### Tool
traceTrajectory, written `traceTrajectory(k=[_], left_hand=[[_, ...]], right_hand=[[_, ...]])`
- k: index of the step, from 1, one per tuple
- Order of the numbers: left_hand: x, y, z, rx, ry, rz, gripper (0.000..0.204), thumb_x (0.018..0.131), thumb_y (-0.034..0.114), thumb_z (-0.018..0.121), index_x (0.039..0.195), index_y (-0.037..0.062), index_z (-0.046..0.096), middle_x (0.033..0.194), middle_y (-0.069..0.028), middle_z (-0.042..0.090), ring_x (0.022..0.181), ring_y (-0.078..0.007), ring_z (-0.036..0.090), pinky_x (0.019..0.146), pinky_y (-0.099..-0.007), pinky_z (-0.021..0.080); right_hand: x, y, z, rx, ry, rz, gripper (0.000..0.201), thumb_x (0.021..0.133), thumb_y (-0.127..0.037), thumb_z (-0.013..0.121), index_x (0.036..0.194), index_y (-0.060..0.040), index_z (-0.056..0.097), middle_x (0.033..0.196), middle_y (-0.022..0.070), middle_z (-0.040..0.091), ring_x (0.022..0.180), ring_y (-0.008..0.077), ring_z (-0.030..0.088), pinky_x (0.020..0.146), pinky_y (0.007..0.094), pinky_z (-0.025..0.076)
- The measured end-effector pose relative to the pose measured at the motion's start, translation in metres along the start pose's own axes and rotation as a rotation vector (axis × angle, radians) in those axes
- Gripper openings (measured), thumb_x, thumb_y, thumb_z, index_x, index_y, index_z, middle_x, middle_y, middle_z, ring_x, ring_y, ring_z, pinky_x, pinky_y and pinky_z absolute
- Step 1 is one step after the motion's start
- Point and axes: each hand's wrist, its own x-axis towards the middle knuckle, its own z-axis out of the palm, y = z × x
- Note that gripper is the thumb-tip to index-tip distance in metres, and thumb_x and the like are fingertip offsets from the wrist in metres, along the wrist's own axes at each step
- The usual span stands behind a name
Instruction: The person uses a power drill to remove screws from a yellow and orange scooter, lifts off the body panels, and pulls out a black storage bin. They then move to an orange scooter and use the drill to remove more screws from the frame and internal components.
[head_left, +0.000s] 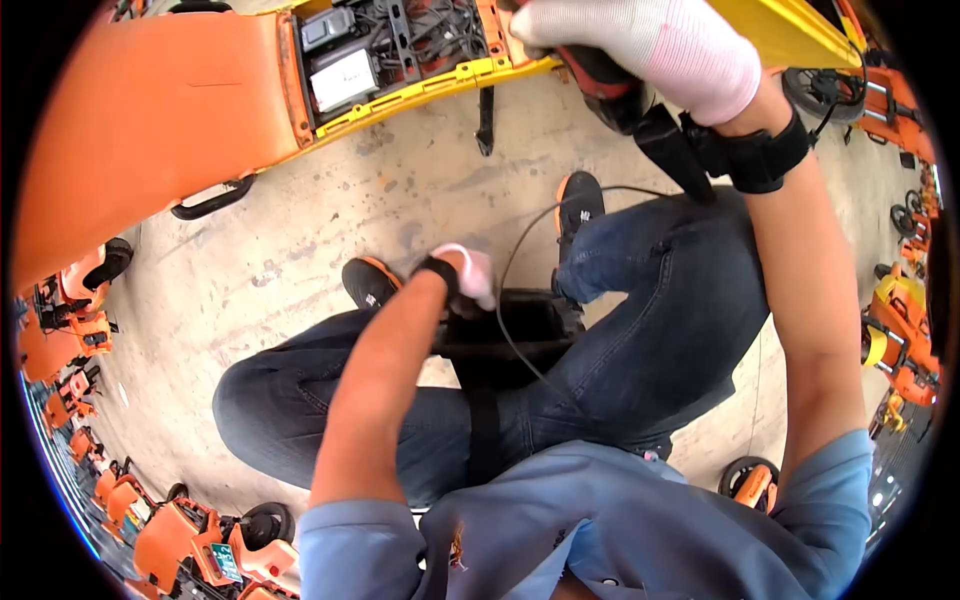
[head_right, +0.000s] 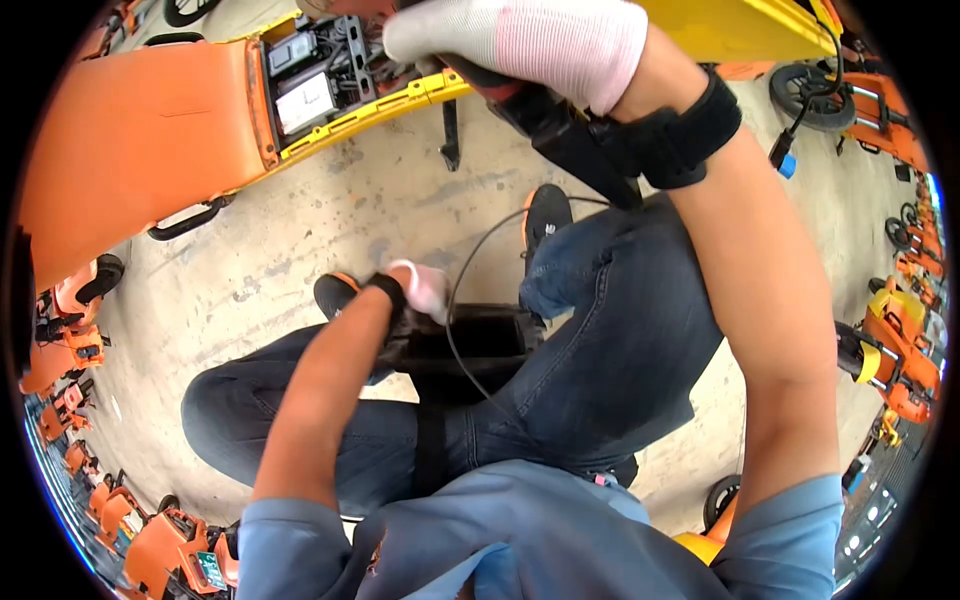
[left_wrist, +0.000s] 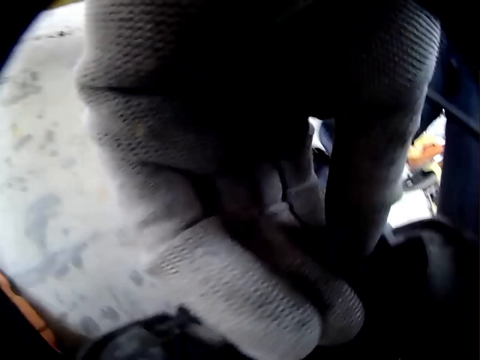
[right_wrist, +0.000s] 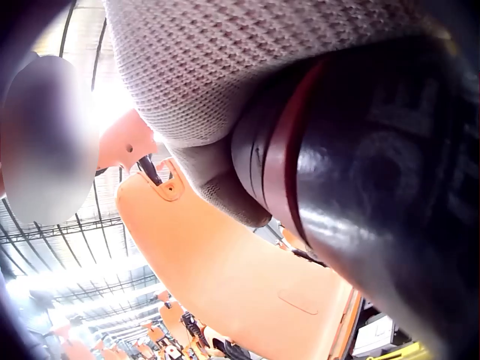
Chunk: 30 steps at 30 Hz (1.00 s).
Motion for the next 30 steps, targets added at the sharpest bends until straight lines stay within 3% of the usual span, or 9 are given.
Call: traceTrajectory(k=[1, 2, 4, 5, 8, 11, 13, 20, 30], left_hand=[[0.012, 0.0, 0.004, -0.264, -0.067, -0.065, 0.029, 0.081, 0.023, 0.068, 0.095, -0.0015, 0.072, 0.086, -0.0098, 0.074, 0.076, -0.0224, 0.07, 0.071, -0.0359, 0.055], [-0.006, 0.011, -0.001, -0.088, 0.119, -0.063, 0.026, 0.081, 0.015, 0.062, 0.095, -0.0046, 0.071, 0.086, -0.0146, 0.073, 0.077, -0.0277, 0.071, 0.072, -0.0391, 0.056], [0.021, -0.028, 0.003, 0.071, 0.494, 0.073, 0.025, 0.08, 0.011, 0.057, 0.095, -0.0033, 0.072, 0.094, -0.0184, 0.072, 0.085, -0.0322, 0.07, 0.076, -0.0403, 0.056], [0.012, -0.032, -0.006, 0.088, 0.522, -0.029, 0.026, 0.081, 0.01, 0.054, 0.096, 0.001, 0.073, 0.104, -0.0181, 0.07, 0.094, -0.0348, 0.068, 0.081, -0.0397, 0.055], [0.008, -0.05, -0.019, -0.178, 0.925, -0.104, 0.028, 0.083, 0.02, 0.053, 0.102, 0.0074, 0.071, 0.1, -0.0178, 0.069, 0.095, -0.0346, 0.066, 0.083, -0.0401, 0.052], [0.003, -0.051, -0.027, -0.346, 1.032, -0.059, 0.027, 0.084, 0.021, 0.053, 0.1, 0.0062, 0.07, 0.098, -0.0186, 0.069, 0.095, -0.035, 0.066, 0.083, -0.04, 0.052], [-0.003, -0.048, -0.029, -0.406, 0.976, -0.073, 0.028, 0.084, 0.022, 0.054, 0.102, 0.0066, 0.07, 0.103, -0.0188, 0.068, 0.1, -0.0356, 0.064, 0.088, -0.0395, 0.051], [0.001, -0.058, -0.019, -0.431, 0.891, -0.151, 0.03, 0.084, 0.02, 0.054, 0.106, 0.0069, 0.07, 0.108, -0.0192, 0.068, 0.104, -0.0357, 0.064, 0.092, -0.0387, 0.05], [0.007, -0.061, -0.023, -0.478, 0.89, -0.158, 0.031, 0.085, 0.02, 0.054, 0.106, 0.0046, 0.07, 0.11, -0.0199, 0.067, 0.106, -0.0363, 0.063, 0.091, -0.0392, 0.05]], right_hand=[[0.002, 0.005, 0.004, -0.044, 0.03, 0.009, 0.033, 0.078, -0.011, 0.07, 0.109, -0.0027, 0.063, 0.084, 0.0014, 0.064, 0.072, 0.0106, 0.055, 0.066, 0.0264, 0.048], [0.013, 0.028, 0.01, 0.032, 0.087, -0.291, 0.045, 0.079, -0.011, 0.071, 0.123, -0.0064, 0.06, 0.1, 0.0051, 0.067, 0.09, 0.0131, 0.058, 0.084, 0.0264, 0.048], [0.014, 0.035, 0.004, -0.268, 0.1, -0.127, 0.019, 0.08, -0.012, 0.066, 0.095, -0.0002, 0.069, 0.08, 0.0042, 0.066, 0.073, 0.0112, 0.06, 0.069, 0.0269, 0.049], [0.018, 0.042, 0.001, -0.21, 0.091, -0.157, 0.014, 0.079, -0.013, 0.068, 0.086, -0.0006, 0.069, 0.072, 0.0025, 0.064, 0.069, 0.0092, 0.057, 0.066, 0.0255, 0.048], [0.026, 0.059, 0.001, -0.071, 0.144, -0.095, 0.018, 0.074, -0.017, 0.068, 0.079, 0.0001, 0.065, 0.066, 0.003, 0.06, 0.061, 0.0103, 0.054, 0.057, 0.028, 0.046], [0.032, 0.072, -0.009, -0.073, 0.088, 0.048, 0.02, 0.074, -0.02, 0.067, 0.078, -0.0005, 0.065, 0.069, 0.0051, 0.063, 0.065, 0.0123, 0.057, 0.06, 0.0281, 0.047], [0.04, 0.09, -0.021, -0.292, -0.017, -0.038, 0.021, 0.075, -0.022, 0.066, 0.076, -0.0008, 0.066, 0.07, 0.0073, 0.065, 0.065, 0.0149, 0.06, 0.063, 0.0283, 0.048], [0.052, 0.116, -0.017, -0.185, 0.037, 0.262, 0.023, 0.073, -0.025, 0.066, 0.073, -0.0016, 0.068, 0.07, 0.0075, 0.067, 0.065, 0.0166, 0.061, 0.063, 0.0293, 0.048], [0.057, 0.133, -0.006, -0.265, 0.024, 0.253, 0.022, 0.071, -0.02, 0.068, 0.078, 0.0018, 0.067, 0.071, 0.008, 0.065, 0.065, 0.0158, 0.06, 0.064, 0.0296, 0.048]])
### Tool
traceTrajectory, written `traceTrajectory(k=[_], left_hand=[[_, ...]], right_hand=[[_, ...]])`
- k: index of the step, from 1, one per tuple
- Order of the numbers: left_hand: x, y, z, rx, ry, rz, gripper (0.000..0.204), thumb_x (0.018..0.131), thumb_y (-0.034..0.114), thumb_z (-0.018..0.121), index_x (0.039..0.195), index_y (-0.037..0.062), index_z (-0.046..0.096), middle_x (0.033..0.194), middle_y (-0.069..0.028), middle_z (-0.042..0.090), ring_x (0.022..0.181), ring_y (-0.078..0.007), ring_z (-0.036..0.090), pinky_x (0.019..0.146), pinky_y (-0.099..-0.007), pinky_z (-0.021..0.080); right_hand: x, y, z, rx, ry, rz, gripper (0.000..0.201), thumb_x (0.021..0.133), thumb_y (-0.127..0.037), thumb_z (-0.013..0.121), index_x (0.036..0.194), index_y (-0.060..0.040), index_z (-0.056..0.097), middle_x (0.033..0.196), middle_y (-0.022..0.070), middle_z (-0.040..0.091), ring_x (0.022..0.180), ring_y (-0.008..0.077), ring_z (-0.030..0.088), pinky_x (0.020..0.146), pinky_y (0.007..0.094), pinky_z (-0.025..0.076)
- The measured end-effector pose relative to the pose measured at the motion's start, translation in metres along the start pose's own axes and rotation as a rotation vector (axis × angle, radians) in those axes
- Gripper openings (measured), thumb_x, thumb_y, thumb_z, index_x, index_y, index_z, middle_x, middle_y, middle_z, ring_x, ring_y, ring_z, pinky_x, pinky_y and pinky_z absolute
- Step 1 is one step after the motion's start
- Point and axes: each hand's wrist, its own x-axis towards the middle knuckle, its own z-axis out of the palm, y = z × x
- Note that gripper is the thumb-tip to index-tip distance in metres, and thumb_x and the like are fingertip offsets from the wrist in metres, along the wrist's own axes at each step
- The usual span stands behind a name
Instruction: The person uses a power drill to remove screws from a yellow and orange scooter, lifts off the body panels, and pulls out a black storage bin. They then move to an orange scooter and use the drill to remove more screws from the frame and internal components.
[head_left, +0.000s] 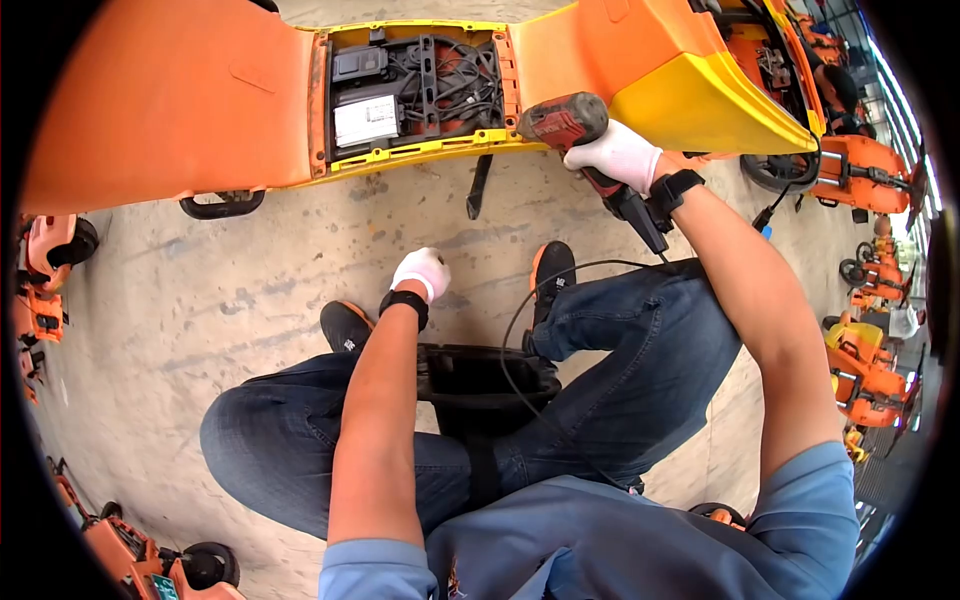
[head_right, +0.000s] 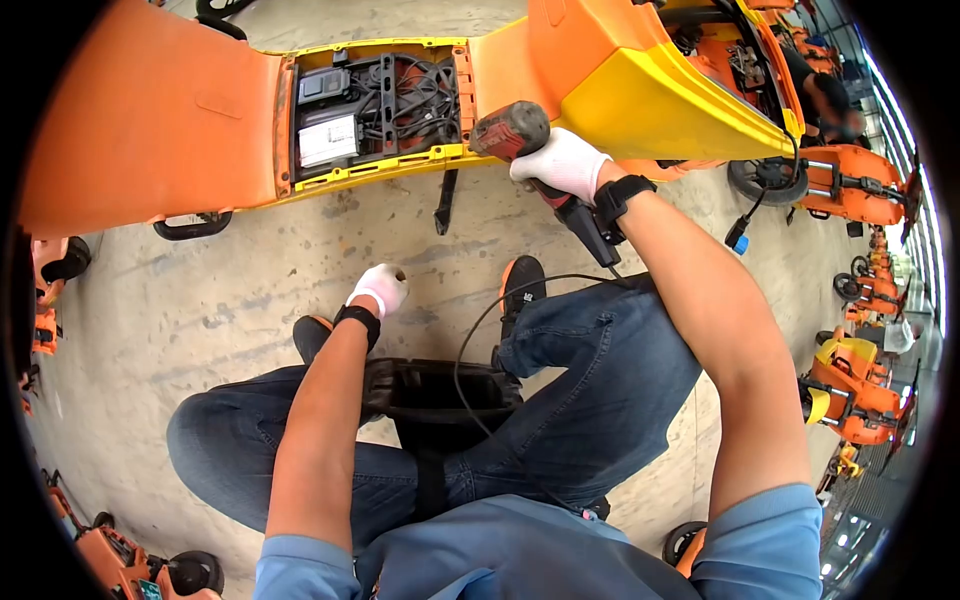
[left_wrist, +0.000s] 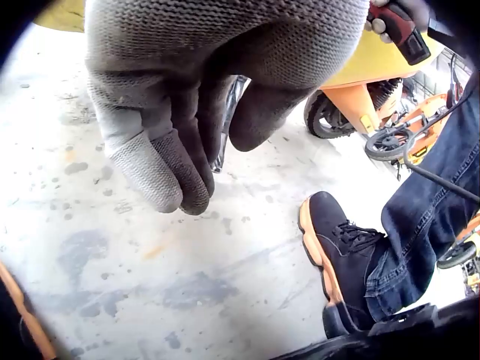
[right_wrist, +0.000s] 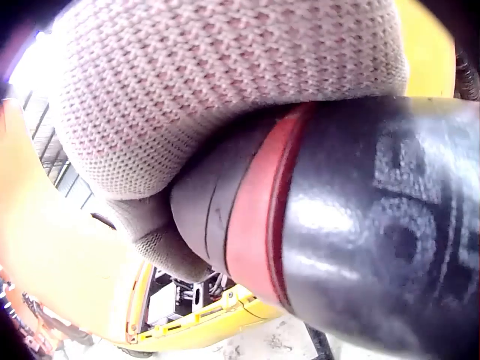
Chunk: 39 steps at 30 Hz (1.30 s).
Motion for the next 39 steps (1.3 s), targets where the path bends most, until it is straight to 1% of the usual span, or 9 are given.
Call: traceTrajectory(k=[2, 13, 15, 21, 27, 29, 34, 37, 39], left_hand=[[0.004, 0.0, 0.001, -0.008, -0.027, -0.003, 0.031, 0.085, 0.021, 0.054, 0.107, 0.004, 0.069, 0.112, -0.0203, 0.066, 0.107, -0.0369, 0.062, 0.092, -0.04, 0.049], [0.014, -0.003, 0.009, -0.02, -0.059, -0.037, 0.031, 0.086, 0.019, 0.054, 0.109, 0.0033, 0.068, 0.115, -0.0215, 0.065, 0.11, -0.038, 0.06, 0.093, -0.0415, 0.049], [0.014, -0.002, 0.008, -0.02, -0.061, -0.037, 0.032, 0.086, 0.019, 0.054, 0.109, 0.0033, 0.068, 0.115, -0.0217, 0.065, 0.11, -0.0382, 0.06, 0.093, -0.0416, 0.049], [0.015, -0.001, 0.007, -0.013, -0.077, -0.04, 0.032, 0.086, 0.019, 0.054, 0.111, 0.0031, 0.068, 0.116, -0.0219, 0.064, 0.111, -0.0387, 0.06, 0.094, -0.0421, 0.049], [0.015, 0.0, 0.008, -0.015, -0.069, -0.044, 0.032, 0.086, 0.019, 0.054, 0.111, 0.0037, 0.068, 0.117, -0.0211, 0.064, 0.111, -0.0374, 0.06, 0.094, -0.0417, 0.049], [0.014, -0.001, 0.008, -0.009, -0.059, -0.037, 0.034, 0.086, 0.022, 0.054, 0.112, 0.004, 0.068, 0.114, -0.0187, 0.066, 0.108, -0.0362, 0.061, 0.093, -0.0389, 0.049], [0.016, -0.001, 0.007, -0.016, -0.075, -0.063, 0.034, 0.086, 0.022, 0.055, 0.112, 0.0036, 0.067, 0.114, -0.0193, 0.066, 0.108, -0.036, 0.061, 0.093, -0.0389, 0.049], [0.016, 0.0, 0.007, -0.01, -0.085, -0.069, 0.034, 0.086, 0.022, 0.055, 0.113, 0.0038, 0.067, 0.114, -0.0192, 0.066, 0.108, -0.036, 0.061, 0.093, -0.0389, 0.049], [0.016, 0.001, 0.007, -0.011, -0.085, -0.068, 0.034, 0.086, 0.022, 0.055, 0.113, 0.0038, 0.067, 0.114, -0.019, 0.066, 0.108, -0.0361, 0.061, 0.093, -0.0389, 0.049]], right_hand=[[-0.001, 0.004, 0.001, 0.005, 0.029, 0.024, 0.022, 0.071, -0.019, 0.068, 0.078, 0.0015, 0.066, 0.07, 0.0077, 0.064, 0.064, 0.0158, 0.059, 0.063, 0.0303, 0.048], [0.002, 0.013, 0.002, 0.06, -0.023, 0.017, 0.021, 0.073, -0.017, 0.068, 0.083, 0.001, 0.065, 0.071, 0.0065, 0.063, 0.064, 0.015, 0.058, 0.062, 0.0306, 0.048], [0.002, 0.012, 0.004, 0.02, 0.01, -0.013, 0.019, 0.073, -0.016, 0.067, 0.081, 0.0009, 0.064, 0.069, 0.0062, 0.063, 0.062, 0.0143, 0.057, 0.06, 0.0304, 0.047], [0.003, 0.011, 0.004, -0.044, -0.012, -0.021, 0.016, 0.073, -0.015, 0.065, 0.077, 0.0005, 0.064, 0.065, 0.005, 0.061, 0.06, 0.0129, 0.056, 0.057, 0.0291, 0.046], [0.002, 0.009, 0.004, -0.044, -0.009, 0.011, 0.018, 0.073, -0.016, 0.066, 0.078, 0.001, 0.064, 0.066, 0.0052, 0.062, 0.06, 0.0126, 0.055, 0.057, 0.0292, 0.046], [0.003, 0.008, 0.004, -0.04, -0.002, 0.008, 0.018, 0.073, -0.016, 0.066, 0.078, 0.0012, 0.064, 0.066, 0.0052, 0.062, 0.06, 0.0125, 0.055, 0.057, 0.0292, 0.046], [0.003, 0.008, 0.003, -0.023, 0.008, 0.0, 0.02, 0.073, -0.017, 0.067, 0.079, 0.0012, 0.064, 0.067, 0.0052, 0.061, 0.06, 0.0122, 0.054, 0.058, 0.0296, 0.046], [0.005, 0.009, 0.002, -0.083, 0.022, 0.002, 0.02, 0.072, -0.017, 0.067, 0.079, 0.0012, 0.064, 0.067, 0.0046, 0.061, 0.062, 0.0122, 0.055, 0.059, 0.0297, 0.047], [0.007, 0.007, 0.002, -0.21, -0.003, 0.033, 0.023, 0.071, -0.021, 0.068, 0.081, 0.0004, 0.064, 0.07, 0.0107, 0.065, 0.065, 0.0222, 0.063, 0.064, 0.0342, 0.05]])
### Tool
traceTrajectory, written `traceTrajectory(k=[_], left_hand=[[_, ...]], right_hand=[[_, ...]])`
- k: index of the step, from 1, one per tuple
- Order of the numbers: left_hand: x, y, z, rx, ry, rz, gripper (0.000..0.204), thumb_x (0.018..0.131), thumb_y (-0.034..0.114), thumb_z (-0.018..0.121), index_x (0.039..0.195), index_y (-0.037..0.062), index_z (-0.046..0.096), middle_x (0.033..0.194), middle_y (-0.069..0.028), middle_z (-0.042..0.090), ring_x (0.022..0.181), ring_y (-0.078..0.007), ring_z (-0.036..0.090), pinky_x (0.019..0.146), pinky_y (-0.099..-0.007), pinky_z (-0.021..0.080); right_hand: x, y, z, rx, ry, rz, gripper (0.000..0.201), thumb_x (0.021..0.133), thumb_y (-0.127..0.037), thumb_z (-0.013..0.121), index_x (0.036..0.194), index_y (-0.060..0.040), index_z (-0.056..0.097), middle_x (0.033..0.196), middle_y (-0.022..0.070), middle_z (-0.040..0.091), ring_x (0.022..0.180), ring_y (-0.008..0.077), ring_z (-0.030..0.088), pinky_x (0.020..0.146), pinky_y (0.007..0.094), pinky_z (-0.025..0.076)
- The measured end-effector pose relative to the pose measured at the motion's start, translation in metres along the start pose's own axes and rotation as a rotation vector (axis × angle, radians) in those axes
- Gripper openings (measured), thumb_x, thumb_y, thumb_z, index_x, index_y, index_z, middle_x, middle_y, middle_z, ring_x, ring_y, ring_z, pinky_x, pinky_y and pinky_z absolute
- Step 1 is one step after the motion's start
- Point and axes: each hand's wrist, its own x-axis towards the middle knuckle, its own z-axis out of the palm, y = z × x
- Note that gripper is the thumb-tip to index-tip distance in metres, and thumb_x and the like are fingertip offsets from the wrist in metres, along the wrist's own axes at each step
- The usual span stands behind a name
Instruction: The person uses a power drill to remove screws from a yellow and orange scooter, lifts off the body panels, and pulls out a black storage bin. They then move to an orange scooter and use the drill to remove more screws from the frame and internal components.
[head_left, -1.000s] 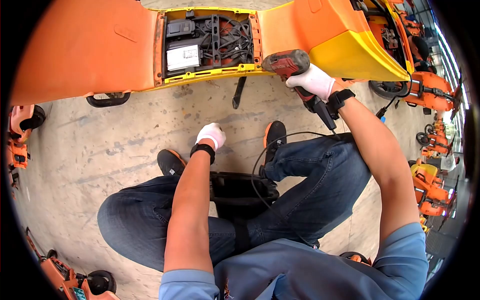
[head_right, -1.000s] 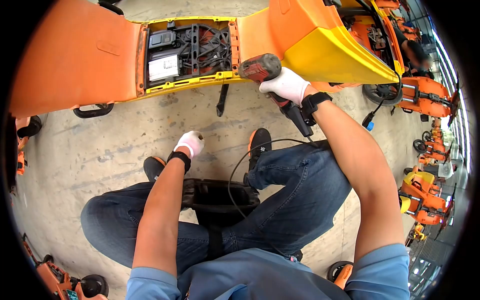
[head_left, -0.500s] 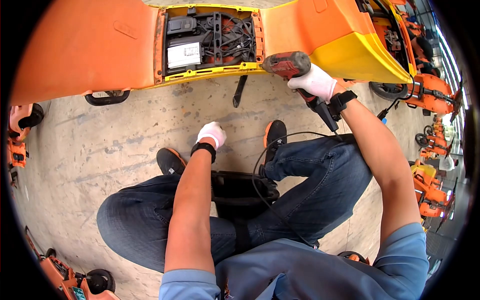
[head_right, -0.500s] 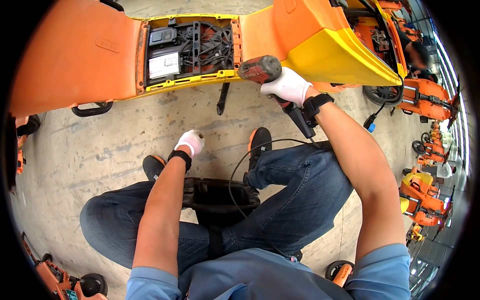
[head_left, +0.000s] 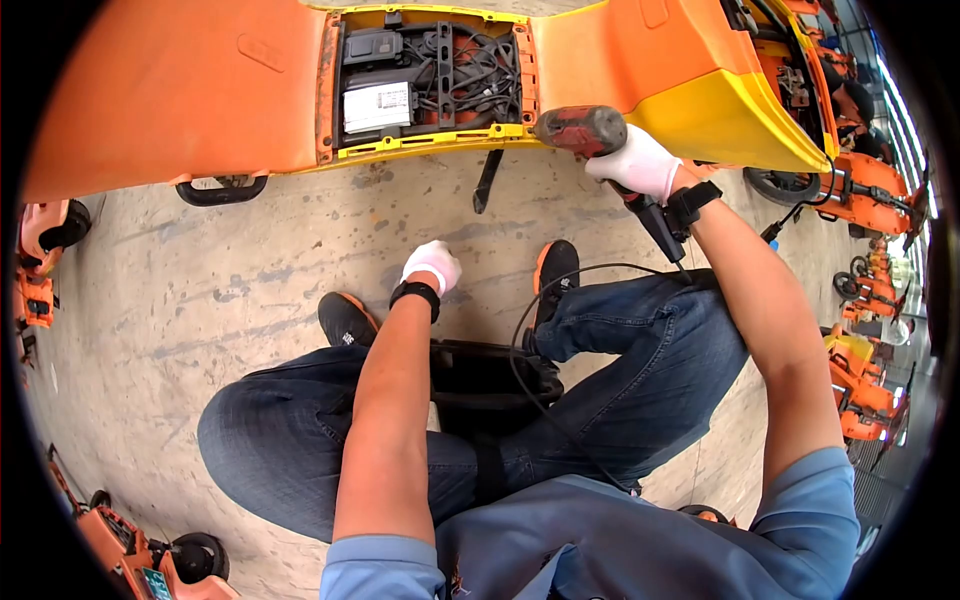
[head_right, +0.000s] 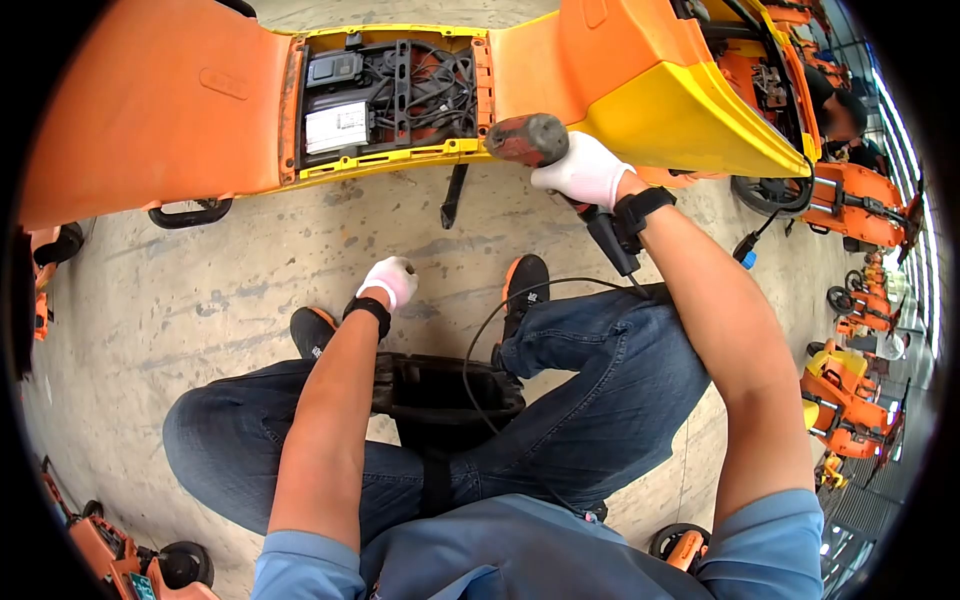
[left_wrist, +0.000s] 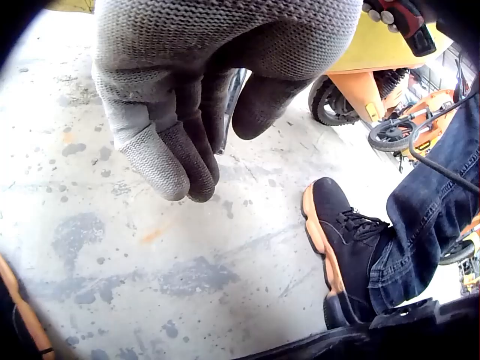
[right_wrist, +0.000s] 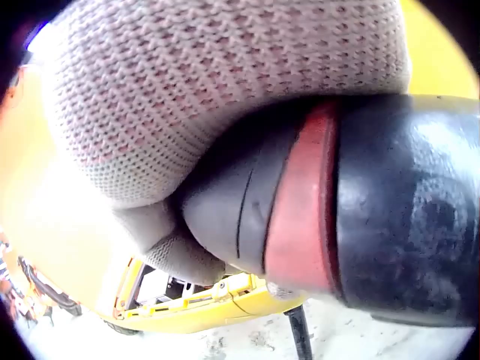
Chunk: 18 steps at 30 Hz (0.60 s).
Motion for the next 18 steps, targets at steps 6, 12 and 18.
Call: traceTrajectory(k=[6, 12, 18], left_hand=[[0.019, -0.02, 0.024, 0.058, 0.083, 0.122, 0.031, 0.086, 0.023, 0.056, 0.106, 0.0031, 0.069, 0.113, -0.0194, 0.066, 0.108, -0.0371, 0.062, 0.092, -0.0404, 0.051], [0.058, -0.057, 0.044, 0.036, 0.088, 0.389, 0.03, 0.087, 0.022, 0.061, 0.108, 0.0041, 0.071, 0.107, -0.0142, 0.071, 0.101, -0.024, 0.067, 0.089, -0.0398, 0.051], [0.05, -0.019, 0.021, -0.214, -0.031, 0.026, 0.023, 0.082, 0.016, 0.066, 0.099, 0.0027, 0.074, 0.089, -0.0203, 0.072, 0.085, -0.0293, 0.072, 0.08, -0.0387, 0.056]], right_hand=[[-0.002, -0.024, 0.006, -0.518, 0.051, -0.213, 0.025, 0.071, -0.025, 0.065, 0.085, -0.0045, 0.07, 0.084, 0.0229, 0.067, 0.084, 0.0391, 0.066, 0.074, 0.0431, 0.053], [0.008, -0.024, 0.019, -0.613, 0.078, -0.074, 0.023, 0.064, -0.026, 0.063, 0.072, -0.0062, 0.072, 0.074, 0.0199, 0.068, 0.071, 0.0335, 0.068, 0.064, 0.0414, 0.055], [0.014, -0.037, 0.02, -0.638, 0.063, 0.035, 0.038, 0.066, -0.023, 0.065, 0.099, -0.007, 0.075, 0.098, 0.0196, 0.071, 0.093, 0.0286, 0.07, 0.088, 0.0386, 0.053]])
